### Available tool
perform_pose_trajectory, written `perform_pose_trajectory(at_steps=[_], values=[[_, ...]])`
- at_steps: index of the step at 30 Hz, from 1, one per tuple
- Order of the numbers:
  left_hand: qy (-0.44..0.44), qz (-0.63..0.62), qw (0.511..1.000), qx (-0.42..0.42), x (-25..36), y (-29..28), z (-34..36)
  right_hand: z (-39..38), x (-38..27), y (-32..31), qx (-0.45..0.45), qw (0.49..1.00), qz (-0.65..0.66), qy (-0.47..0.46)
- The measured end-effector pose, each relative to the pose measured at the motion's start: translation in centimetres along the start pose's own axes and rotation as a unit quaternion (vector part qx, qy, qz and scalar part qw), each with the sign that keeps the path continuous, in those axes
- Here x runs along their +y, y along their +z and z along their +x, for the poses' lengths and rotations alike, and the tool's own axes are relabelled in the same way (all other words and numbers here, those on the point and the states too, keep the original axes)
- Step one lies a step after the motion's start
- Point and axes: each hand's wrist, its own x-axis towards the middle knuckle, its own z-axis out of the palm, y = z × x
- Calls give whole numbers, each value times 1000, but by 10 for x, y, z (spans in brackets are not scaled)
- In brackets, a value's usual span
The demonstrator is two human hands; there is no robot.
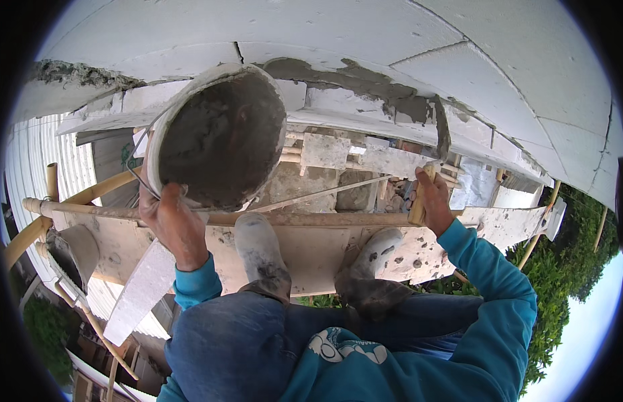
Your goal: The person installs white rectangular tiles on a wall using a trowel to apply cement mortar and a hammer to tap tiles into place. The person repeatedly scoops mortar from a bucket, spreads it on the wall, positions tiles, and adjusts them.
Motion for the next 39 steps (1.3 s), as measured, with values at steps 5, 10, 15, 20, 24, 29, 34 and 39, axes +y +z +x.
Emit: perform_pose_trajectory(at_steps=[5, 10, 15, 20, 24, 29, 34, 39], values=[[5, 90, 996, -15, 5, 2, -1, 18, 57, 34, -21, 998, -58, -20], [44, 123, 991, -22, -1, 2, 0, 87, 117, 85, 116, 986, -116, 14], [100, 236, 966, -35, -11, -11, 4, 158, 136, 89, 205, 962, -173, -55], [14, 107, 994, -19, -4, -4, 3, 125, 109, 111, 230, 968, -20, -103], [-1, 72, 997, -15, -7, -6, 4, 83, 73, 107, 173, 972, 130, -96], [26, 145, 989, -20, -6, -1, 6, 35, 10, 97, 100, 961, 251, -54], [-29, 48, 998, 1, -12, 1, 8, 36, 0, 89, 70, 946, 315, -15], [-12, 64, 997, -41, -11, -1, 5, 28, 24, 131, 132, 932, 324, -92]])
